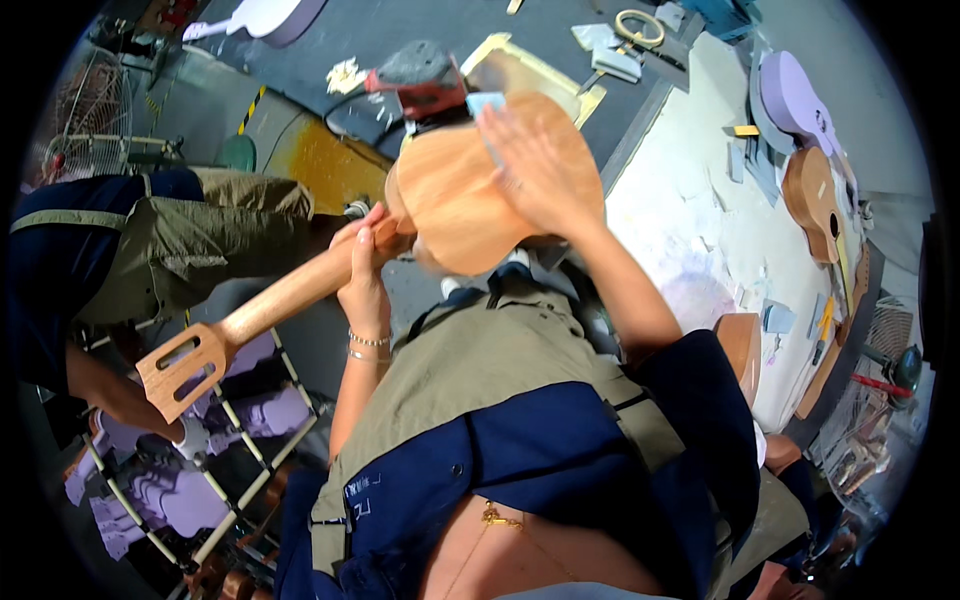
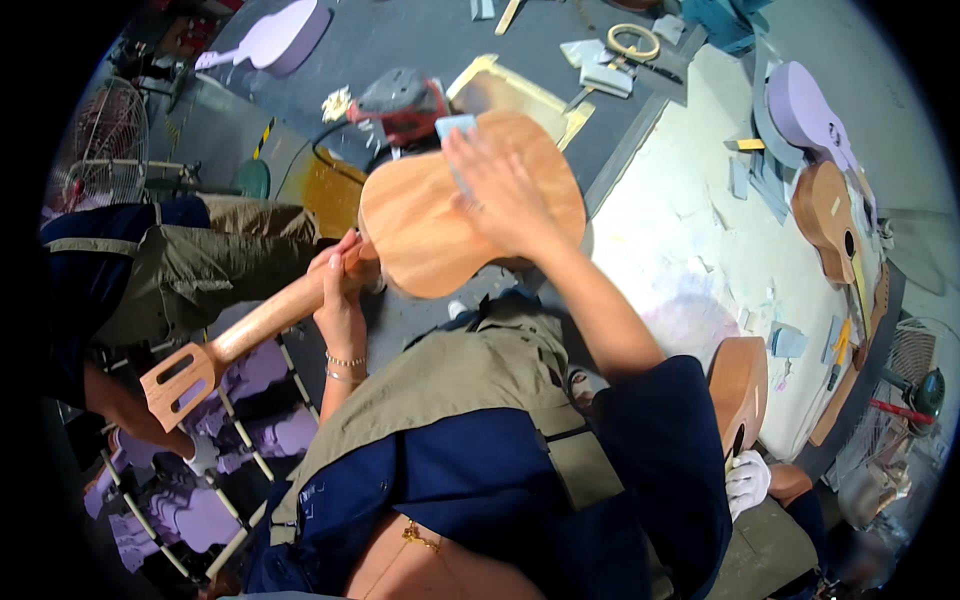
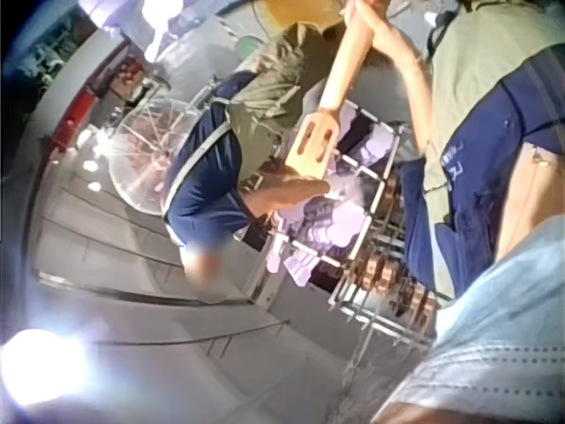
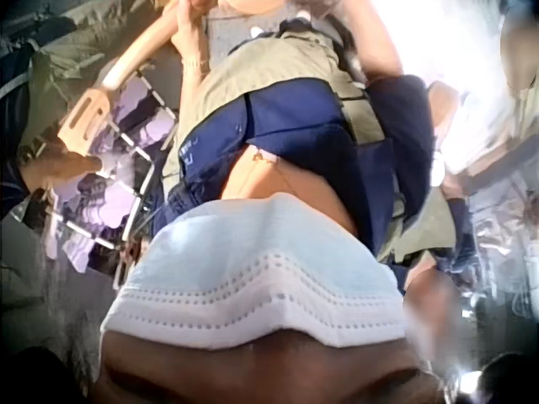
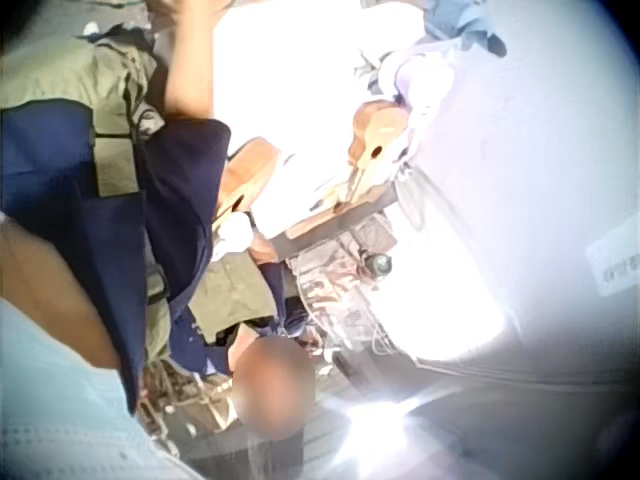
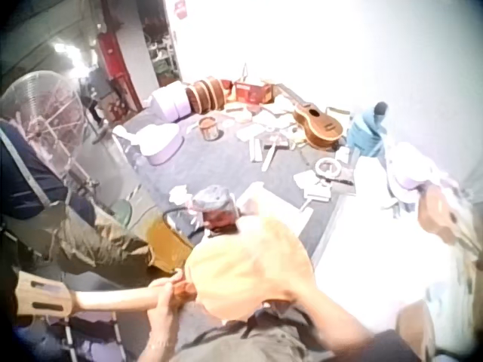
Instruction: The person sands the body and neck of unfinished wooden guitars using a sanding block. They handle multiple guitar bodies, moving them between a workbench and a drying rack while smoothing the wood surfaces.
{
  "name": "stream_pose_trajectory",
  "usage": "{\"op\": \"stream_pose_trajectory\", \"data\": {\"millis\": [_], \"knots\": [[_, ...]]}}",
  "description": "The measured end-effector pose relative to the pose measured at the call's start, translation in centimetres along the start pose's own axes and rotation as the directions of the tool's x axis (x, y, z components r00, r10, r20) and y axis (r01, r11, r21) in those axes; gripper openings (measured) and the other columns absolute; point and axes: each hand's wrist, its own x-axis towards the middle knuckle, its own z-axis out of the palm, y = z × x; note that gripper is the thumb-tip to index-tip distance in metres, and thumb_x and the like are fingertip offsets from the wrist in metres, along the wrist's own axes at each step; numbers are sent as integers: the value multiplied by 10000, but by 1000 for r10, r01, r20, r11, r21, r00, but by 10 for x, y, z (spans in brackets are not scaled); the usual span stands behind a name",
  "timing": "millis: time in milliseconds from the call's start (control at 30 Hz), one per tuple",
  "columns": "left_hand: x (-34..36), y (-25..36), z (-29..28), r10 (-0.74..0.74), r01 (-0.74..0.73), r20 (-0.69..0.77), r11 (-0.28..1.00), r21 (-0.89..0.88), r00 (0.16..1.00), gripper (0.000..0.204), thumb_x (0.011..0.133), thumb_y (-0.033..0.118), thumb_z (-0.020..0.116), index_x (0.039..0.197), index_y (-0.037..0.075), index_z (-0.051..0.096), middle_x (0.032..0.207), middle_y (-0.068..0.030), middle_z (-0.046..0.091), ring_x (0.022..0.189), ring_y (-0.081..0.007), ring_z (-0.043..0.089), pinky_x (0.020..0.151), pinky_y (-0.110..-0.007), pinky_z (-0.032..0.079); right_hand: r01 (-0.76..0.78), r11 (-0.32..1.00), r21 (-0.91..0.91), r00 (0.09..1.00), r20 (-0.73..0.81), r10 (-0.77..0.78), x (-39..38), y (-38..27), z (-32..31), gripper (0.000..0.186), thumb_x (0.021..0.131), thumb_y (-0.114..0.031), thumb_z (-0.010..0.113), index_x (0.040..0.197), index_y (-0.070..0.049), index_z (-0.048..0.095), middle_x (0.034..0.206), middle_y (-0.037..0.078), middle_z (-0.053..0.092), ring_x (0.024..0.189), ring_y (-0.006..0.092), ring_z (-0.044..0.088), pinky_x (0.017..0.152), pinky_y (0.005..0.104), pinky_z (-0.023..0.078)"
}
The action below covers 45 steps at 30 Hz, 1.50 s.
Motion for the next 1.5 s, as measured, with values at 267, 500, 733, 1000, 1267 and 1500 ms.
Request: {"op": "stream_pose_trajectory", "data": {"millis": [267,500,733,1000,1267,1500], "knots": [[1,-4,1,32,-32,19,999,1,999,288,888,170,551,1114,10,472,1184,-168,552,1070,-203,545,921,-315,427,-54,992,113,994,-89,64,-12,-29,5,569,922,-407,362,1386,-85,293,1434,122,294,1322,327,253,1071,509,155],[-4,-9,-2,3,-5,-36,997,-74,999,262,892,161,540,1104,23,470,1173,-163,563,1043,-198,556,898,-309,443,-13,998,59,998,-61,17,-69,-46,2,630,819,-136,517,1395,-79,269,1444,131,270,1341,300,225,1049,536,180],[-1,-5,7,-37,34,-69,998,-55,997,230,880,171,565,1057,45,491,1161,-153,572,1030,-193,562,868,-296,463,76,988,131,994,-88,-65,-50,-130,-5,668,833,-351,525,1388,-71,278,1435,124,280,1326,298,249,1035,589,144],[10,-13,-8,-107,100,-103,993,-69,989,195,877,203,565,1002,74,490,1150,-146,574,1038,-230,573,835,-361,510,-370,924,-100,929,-22,370,-132,3,6,600,913,-369,372,1419,-94,207,1479,96,201,1375,275,139,1060,578,60],[16,-12,-5,-76,73,-100,997,-32,992,219,886,234,536,1017,61,504,1181,-127,563,989,-182,580,771,-308,529,-371,928,29,928,-25,372,-129,3,7,617,935,-436,276,1409,-45,220,1457,141,239,1370,295,143,1068,556,34],[16,-7,-1,-29,30,-54,1000,8,998,248,871,210,574,1038,69,457,1165,-163,568,1062,-243,563,876,-367,486,-128,991,46,992,-12,128,-95,-44,-3,622,899,-333,428,1394,-10,234,1450,172,233,1366,289,169,1074,548,78]]}}
